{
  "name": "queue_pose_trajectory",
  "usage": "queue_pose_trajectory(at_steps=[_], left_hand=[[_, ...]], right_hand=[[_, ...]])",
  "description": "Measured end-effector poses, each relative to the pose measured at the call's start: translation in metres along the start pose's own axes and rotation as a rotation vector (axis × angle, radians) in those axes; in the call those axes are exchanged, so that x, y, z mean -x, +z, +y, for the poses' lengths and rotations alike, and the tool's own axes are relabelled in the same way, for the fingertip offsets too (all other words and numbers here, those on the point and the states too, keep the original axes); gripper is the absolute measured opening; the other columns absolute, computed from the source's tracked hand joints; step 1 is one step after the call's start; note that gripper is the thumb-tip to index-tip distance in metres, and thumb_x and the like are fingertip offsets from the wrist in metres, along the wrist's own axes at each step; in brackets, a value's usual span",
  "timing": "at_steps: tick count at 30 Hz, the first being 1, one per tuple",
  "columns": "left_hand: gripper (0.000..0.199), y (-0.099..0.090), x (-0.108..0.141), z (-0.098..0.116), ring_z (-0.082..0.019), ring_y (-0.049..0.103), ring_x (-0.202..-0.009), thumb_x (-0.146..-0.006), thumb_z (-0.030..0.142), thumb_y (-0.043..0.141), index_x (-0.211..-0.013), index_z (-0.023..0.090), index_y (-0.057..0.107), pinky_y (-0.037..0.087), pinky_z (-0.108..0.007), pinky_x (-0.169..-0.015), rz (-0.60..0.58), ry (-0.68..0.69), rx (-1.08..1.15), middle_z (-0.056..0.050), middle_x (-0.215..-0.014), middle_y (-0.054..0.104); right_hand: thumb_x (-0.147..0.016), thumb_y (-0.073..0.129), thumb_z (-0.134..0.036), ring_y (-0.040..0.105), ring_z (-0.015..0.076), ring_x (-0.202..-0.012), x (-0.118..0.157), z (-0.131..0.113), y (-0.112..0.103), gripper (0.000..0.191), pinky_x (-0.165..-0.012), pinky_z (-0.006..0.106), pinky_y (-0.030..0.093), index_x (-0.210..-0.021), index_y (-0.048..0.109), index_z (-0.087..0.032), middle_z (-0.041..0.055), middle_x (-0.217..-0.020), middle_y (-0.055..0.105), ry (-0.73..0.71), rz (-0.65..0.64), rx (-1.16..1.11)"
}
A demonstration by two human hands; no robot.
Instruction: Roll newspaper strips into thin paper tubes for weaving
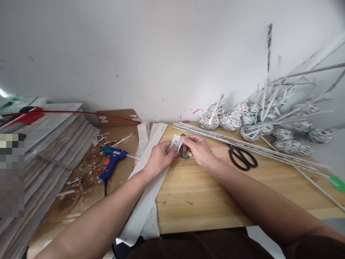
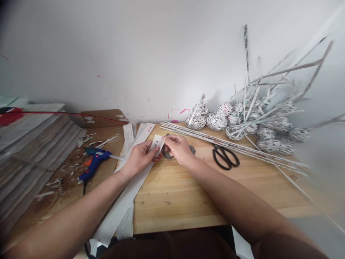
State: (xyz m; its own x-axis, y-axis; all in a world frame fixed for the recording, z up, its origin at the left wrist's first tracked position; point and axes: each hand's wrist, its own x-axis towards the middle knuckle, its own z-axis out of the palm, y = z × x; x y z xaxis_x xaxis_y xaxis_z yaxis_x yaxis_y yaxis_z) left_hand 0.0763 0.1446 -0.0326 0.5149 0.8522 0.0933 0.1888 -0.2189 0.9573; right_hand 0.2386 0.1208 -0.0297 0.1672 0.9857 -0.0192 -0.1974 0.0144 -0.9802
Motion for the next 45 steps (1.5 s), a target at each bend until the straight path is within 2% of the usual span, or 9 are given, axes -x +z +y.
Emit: queue_pose_trajectory(at_steps=[10,15,20,28,31,36,39,42,45], left_hand=[[0.024,0.001,0.001,-0.002,-0.019,0.067,-0.072,-0.085,0.039,0.055,-0.091,0.018,0.065,0.053,-0.028,-0.066,-0.004,0.039,-0.038,-0.005,-0.083,0.072],[0.018,0.001,0.003,0.006,-0.017,0.062,-0.067,-0.083,0.032,0.057,-0.089,0.018,0.066,0.047,-0.025,-0.061,0.001,0.085,-0.164,-0.003,-0.078,0.07],[0.019,0.001,0.005,0.011,-0.015,0.055,-0.062,-0.081,0.033,0.061,-0.088,0.017,0.068,0.04,-0.024,-0.057,0.039,0.112,-0.258,-0.001,-0.074,0.067],[0.027,0.005,0.004,0.006,-0.015,0.059,-0.067,-0.082,0.044,0.063,-0.084,0.017,0.065,0.045,-0.024,-0.062,0.089,0.15,-0.13,-0.001,-0.073,0.066],[0.028,0.006,0.004,0.002,-0.014,0.06,-0.064,-0.085,0.044,0.059,-0.08,0.017,0.063,0.048,-0.024,-0.059,0.056,0.094,-0.031,-0.001,-0.07,0.065],[0.032,0.004,0.002,0.003,-0.017,0.062,-0.067,-0.082,0.047,0.061,-0.079,0.015,0.062,0.053,-0.025,-0.051,0.031,-0.02,0.103,-0.004,-0.075,0.065],[0.032,0.003,0.0,0.005,-0.018,0.064,-0.071,-0.081,0.046,0.061,-0.079,0.015,0.062,0.056,-0.027,-0.055,0.022,-0.035,0.144,-0.005,-0.077,0.065],[0.032,0.002,-0.002,0.004,-0.018,0.064,-0.07,-0.081,0.046,0.062,-0.078,0.014,0.064,0.056,-0.028,-0.061,0.006,-0.02,0.139,-0.005,-0.076,0.067],[0.032,0.001,-0.001,0.004,-0.016,0.062,-0.065,-0.08,0.046,0.064,-0.077,0.014,0.066,0.051,-0.025,-0.058,0.025,0.02,0.065,-0.004,-0.073,0.068]], right_hand=[[-0.062,0.081,-0.045,0.037,0.0057,-0.038,0.002,0.003,0.006,0.034,-0.032,0.018,0.022,-0.067,0.065,-0.015,-0.0046,-0.046,0.048,0.029,0.043,-0.098],[-0.062,0.081,-0.044,0.035,0.0049,-0.038,0.003,0.002,0.008,0.037,-0.034,0.018,0.02,-0.062,0.057,-0.016,-0.0055,-0.046,0.045,0.059,0.036,-0.14],[-0.059,0.084,-0.043,0.032,0.0042,-0.039,0.006,-0.001,0.011,0.043,-0.036,0.018,0.019,-0.058,0.05,-0.017,-0.0071,-0.045,0.041,0.082,0.017,-0.167],[-0.06,0.084,-0.043,0.032,0.0036,-0.04,0.012,-0.003,0.018,0.044,-0.036,0.018,0.018,-0.059,0.048,-0.017,-0.0064,-0.048,0.046,0.082,-0.022,-0.193],[-0.063,0.082,-0.043,0.037,0.0047,-0.039,0.014,-0.004,0.018,0.044,-0.035,0.019,0.019,-0.06,0.047,-0.018,-0.0063,-0.048,0.047,0.051,-0.039,-0.169],[-0.07,0.077,-0.044,0.044,0.0054,-0.041,0.012,-0.01,0.011,0.032,-0.037,0.019,0.027,-0.072,0.059,-0.017,-0.0033,-0.058,0.058,-0.029,-0.157,-0.036],[-0.072,0.075,-0.044,0.043,0.005,-0.043,0.011,-0.013,0.007,0.031,-0.04,0.019,0.028,-0.07,0.064,-0.015,-0.0017,-0.058,0.058,-0.026,-0.227,0.035],[-0.068,0.077,-0.043,0.041,0.0053,-0.043,0.01,-0.011,0.007,0.031,-0.039,0.019,0.025,-0.07,0.066,-0.014,-0.0022,-0.054,0.055,0.014,-0.165,0.012],[-0.063,0.081,-0.042,0.041,0.0054,-0.043,0.009,-0.007,0.009,0.033,-0.038,0.019,0.023,-0.071,0.067,-0.014,-0.003,-0.053,0.052,0.044,-0.085,-0.044]])
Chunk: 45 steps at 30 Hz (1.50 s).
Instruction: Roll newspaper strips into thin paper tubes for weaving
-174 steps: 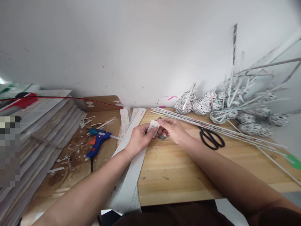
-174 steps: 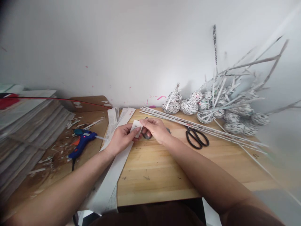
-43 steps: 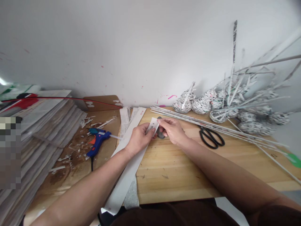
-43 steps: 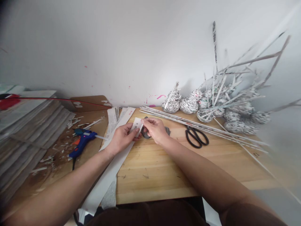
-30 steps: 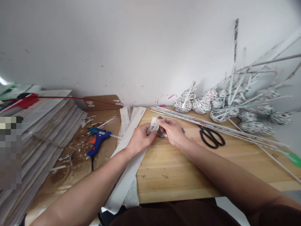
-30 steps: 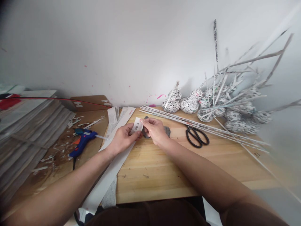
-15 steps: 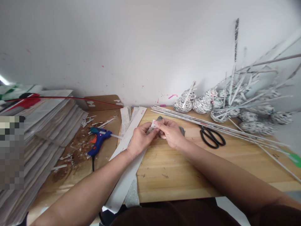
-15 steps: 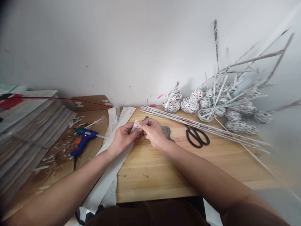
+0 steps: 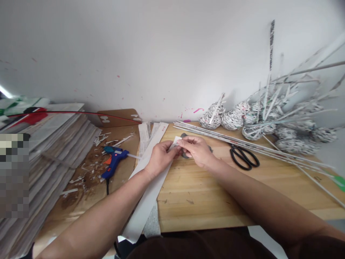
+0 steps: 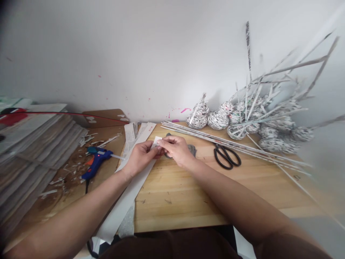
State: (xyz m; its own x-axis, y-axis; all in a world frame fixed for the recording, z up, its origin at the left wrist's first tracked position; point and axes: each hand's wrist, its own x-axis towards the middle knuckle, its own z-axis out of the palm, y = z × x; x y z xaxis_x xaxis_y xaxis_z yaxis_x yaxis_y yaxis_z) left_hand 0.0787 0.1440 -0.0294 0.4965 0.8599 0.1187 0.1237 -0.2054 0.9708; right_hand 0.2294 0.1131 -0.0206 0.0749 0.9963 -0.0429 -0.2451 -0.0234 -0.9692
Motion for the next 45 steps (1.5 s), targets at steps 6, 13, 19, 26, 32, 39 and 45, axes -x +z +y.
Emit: queue_pose_trajectory(at_steps=[6,13,19,26,32,39,45], left_hand=[[0.035,0.0,0.003,0.003,-0.011,0.05,-0.052,-0.073,0.048,0.07,-0.065,0.015,0.063,0.035,-0.022,-0.048,0.071,0.088,-0.151,0.003,-0.054,0.055],[0.036,0.001,0.004,0.003,-0.015,0.06,-0.061,-0.082,0.047,0.061,-0.073,0.013,0.068,0.045,-0.024,-0.056,-0.005,0.057,-0.046,-0.004,-0.068,0.067],[0.035,-0.002,0.0,0.0,-0.017,0.064,-0.067,-0.082,0.047,0.062,-0.074,0.013,0.068,0.052,-0.026,-0.062,-0.054,-0.006,0.005,-0.006,-0.074,0.07],[0.033,0.0,-0.001,0.002,-0.017,0.065,-0.068,-0.078,0.046,0.066,-0.078,0.013,0.069,0.055,-0.028,-0.066,-0.084,-0.114,0.056,-0.008,-0.078,0.071],[0.032,-0.001,-0.001,0.004,-0.017,0.066,-0.068,-0.073,0.045,0.072,-0.076,0.013,0.07,0.057,-0.029,-0.066,-0.055,-0.132,0.097,-0.005,-0.074,0.07],[0.036,-0.005,-0.003,0.006,-0.019,0.067,-0.07,-0.075,0.049,0.069,-0.077,0.013,0.07,0.056,-0.028,-0.063,-0.024,-0.165,0.078,-0.006,-0.075,0.071],[0.036,-0.005,-0.004,0.006,-0.02,0.067,-0.073,-0.08,0.05,0.061,-0.08,0.014,0.068,0.057,-0.03,-0.064,-0.024,-0.159,0.082,-0.005,-0.076,0.069]], right_hand=[[-0.057,0.086,-0.038,0.036,0.0038,-0.042,0.001,0.001,0.004,0.036,-0.038,0.018,0.021,-0.062,0.059,-0.014,-0.0055,-0.051,0.047,0.013,0.047,-0.072],[-0.064,0.082,-0.036,0.043,0.0056,-0.047,0.003,-0.001,0.001,0.032,-0.04,0.019,0.024,-0.064,0.058,-0.016,-0.0029,-0.057,0.056,0.006,-0.037,-0.052],[-0.072,0.076,-0.042,0.05,0.0083,-0.052,0.001,-0.003,-0.005,0.03,-0.044,0.021,0.03,-0.082,0.07,-0.014,0.0,-0.062,0.06,-0.045,-0.145,0.131],[-0.073,0.071,-0.049,0.048,0.0083,-0.046,-0.001,-0.003,-0.004,0.035,-0.041,0.021,0.028,-0.08,0.072,-0.014,-0.0014,-0.054,0.056,-0.024,-0.11,0.069],[-0.067,0.079,-0.043,0.049,0.0082,-0.048,-0.002,-0.002,-0.007,0.031,-0.042,0.021,0.031,-0.071,0.063,-0.017,-0.002,-0.06,0.059,-0.059,-0.047,0.126],[-0.077,0.068,-0.045,0.038,0.0069,-0.045,-0.002,-0.007,-0.01,0.034,-0.044,0.022,0.026,-0.062,0.06,-0.015,-0.0037,-0.051,0.048,-0.091,-0.068,0.256],[-0.079,0.065,-0.044,0.039,0.0068,-0.043,-0.004,-0.007,-0.012,0.033,-0.044,0.022,0.027,-0.064,0.058,-0.015,-0.0028,-0.053,0.051,-0.028,-0.13,0.163]])
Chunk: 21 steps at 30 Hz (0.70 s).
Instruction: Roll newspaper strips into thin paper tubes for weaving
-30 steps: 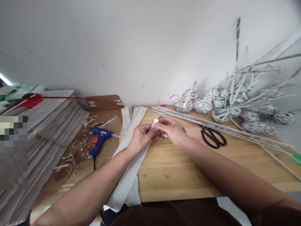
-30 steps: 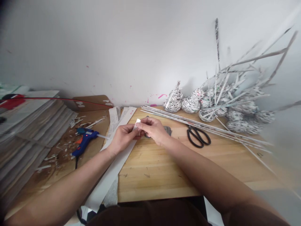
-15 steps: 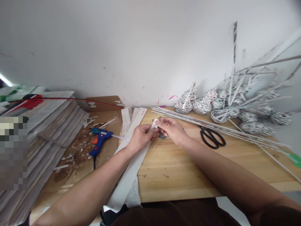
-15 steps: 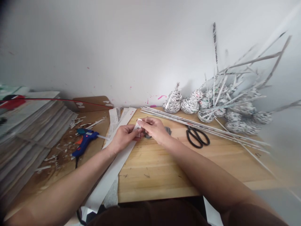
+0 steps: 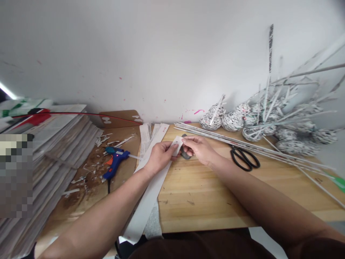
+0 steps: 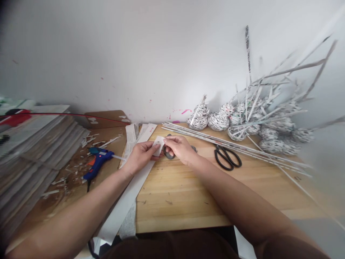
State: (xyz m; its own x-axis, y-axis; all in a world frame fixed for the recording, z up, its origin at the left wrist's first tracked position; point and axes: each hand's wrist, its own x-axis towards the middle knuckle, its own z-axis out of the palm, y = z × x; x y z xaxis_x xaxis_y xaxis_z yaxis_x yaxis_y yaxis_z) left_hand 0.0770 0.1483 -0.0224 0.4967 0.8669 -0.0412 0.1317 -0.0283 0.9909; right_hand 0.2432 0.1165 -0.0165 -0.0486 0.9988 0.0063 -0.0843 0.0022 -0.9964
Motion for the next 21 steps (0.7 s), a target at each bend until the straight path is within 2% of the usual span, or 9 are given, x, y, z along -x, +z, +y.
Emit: queue_pose_trajectory(at_steps=[5,12,21], left_hand=[[0.035,0.0,0.0008,-0.0014,-0.021,0.067,-0.074,-0.08,0.049,0.059,-0.083,0.015,0.068,0.057,-0.029,-0.064,0.008,0.009,-0.031,-0.005,-0.079,0.07],[0.029,0.0005,0.0019,-0.0061,-0.019,0.067,-0.072,-0.082,0.044,0.058,-0.081,0.017,0.069,0.053,-0.026,-0.063,0.016,0.105,-0.18,-0.004,-0.077,0.072],[0.022,0.0009,0.0062,-0.0026,-0.017,0.065,-0.069,-0.082,0.036,0.06,-0.088,0.017,0.071,0.049,-0.024,-0.064,-0.013,0.17,-0.275,-0.003,-0.08,0.073]], right_hand=[[-0.075,0.069,-0.044,0.04,0.0068,-0.042,-0.0021,0.0023,-0.0023,0.031,-0.042,0.022,0.028,-0.067,0.06,-0.015,-0.0023,-0.054,0.053,0.048,-0.018,-0.072],[-0.07,0.073,-0.047,0.037,0.006,-0.043,-0.0008,0.0041,0.0025,0.036,-0.039,0.02,0.025,-0.062,0.061,-0.014,-0.0025,-0.052,0.049,0.04,0.096,-0.075],[-0.057,0.085,-0.042,0.034,0.0047,-0.04,-0.0031,0.009,0.0076,0.037,-0.036,0.019,0.018,-0.062,0.061,-0.014,-0.0054,-0.047,0.043,0.095,0.202,-0.234]])
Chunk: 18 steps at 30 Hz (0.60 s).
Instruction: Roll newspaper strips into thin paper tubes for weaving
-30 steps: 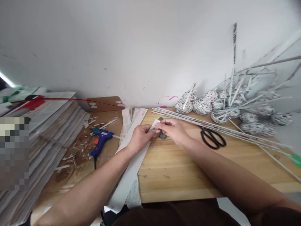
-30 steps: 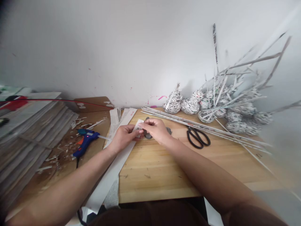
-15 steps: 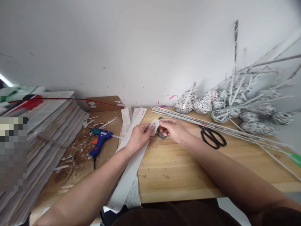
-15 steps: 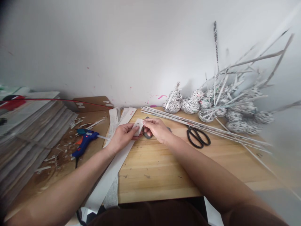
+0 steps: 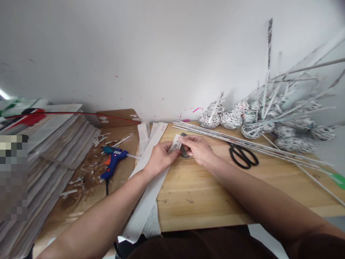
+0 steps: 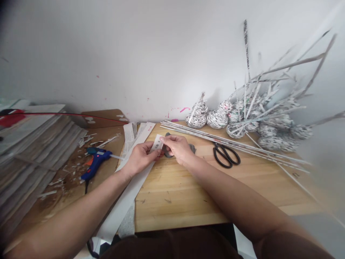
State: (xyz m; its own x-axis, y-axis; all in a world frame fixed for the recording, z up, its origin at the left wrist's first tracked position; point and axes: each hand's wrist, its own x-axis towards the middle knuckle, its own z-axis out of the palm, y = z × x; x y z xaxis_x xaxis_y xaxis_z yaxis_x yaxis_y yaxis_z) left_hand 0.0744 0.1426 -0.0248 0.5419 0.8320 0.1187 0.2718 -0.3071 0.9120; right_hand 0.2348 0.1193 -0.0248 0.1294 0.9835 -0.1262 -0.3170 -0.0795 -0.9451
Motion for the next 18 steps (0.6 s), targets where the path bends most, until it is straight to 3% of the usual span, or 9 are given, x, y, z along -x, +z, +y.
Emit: queue_pose_trajectory(at_steps=[6,11,15,18], left_hand=[[0.028,0.0019,0.0011,0.0046,-0.015,0.06,-0.062,-0.08,0.042,0.064,-0.084,0.015,0.07,0.044,-0.022,-0.057,0.025,0.02,-0.032,-0.002,-0.072,0.07],[0.034,0.0051,0.0009,-0.0001,-0.016,0.062,-0.065,-0.082,0.047,0.061,-0.075,0.014,0.068,0.049,-0.024,-0.059,0.006,-0.031,0.104,-0.005,-0.072,0.069],[0.035,0.0029,-0.001,0.001,-0.016,0.063,-0.065,-0.081,0.048,0.061,-0.074,0.013,0.068,0.053,-0.026,-0.06,-0.001,-0.101,0.221,-0.006,-0.073,0.069],[0.034,0.0009,-0.0029,0.0017,-0.016,0.063,-0.065,-0.079,0.047,0.063,-0.072,0.013,0.067,0.054,-0.027,-0.061,0.007,-0.124,0.249,-0.007,-0.073,0.069]], right_hand=[[-0.054,0.087,-0.042,0.033,0.0035,-0.04,0.0029,0.0005,0.0048,0.043,-0.036,0.019,0.017,-0.056,0.053,-0.015,-0.0058,-0.047,0.043,0.025,0.006,-0.046],[-0.056,0.086,-0.043,0.039,0.0049,-0.039,0.0062,0.0018,0.008,0.045,-0.036,0.019,0.019,-0.058,0.05,-0.016,-0.0044,-0.049,0.05,0.012,0.013,-0.018],[-0.066,0.08,-0.045,0.047,0.0078,-0.044,0.0066,-0.0022,0.0039,0.036,-0.038,0.019,0.023,-0.068,0.058,-0.017,-0.0017,-0.055,0.057,-0.019,-0.142,0.062],[-0.072,0.075,-0.043,0.043,0.0059,-0.045,0.0071,-0.0052,0.0007,0.031,-0.04,0.02,0.024,-0.076,0.066,-0.014,0.0,-0.059,0.06,-0.041,-0.255,0.155]])
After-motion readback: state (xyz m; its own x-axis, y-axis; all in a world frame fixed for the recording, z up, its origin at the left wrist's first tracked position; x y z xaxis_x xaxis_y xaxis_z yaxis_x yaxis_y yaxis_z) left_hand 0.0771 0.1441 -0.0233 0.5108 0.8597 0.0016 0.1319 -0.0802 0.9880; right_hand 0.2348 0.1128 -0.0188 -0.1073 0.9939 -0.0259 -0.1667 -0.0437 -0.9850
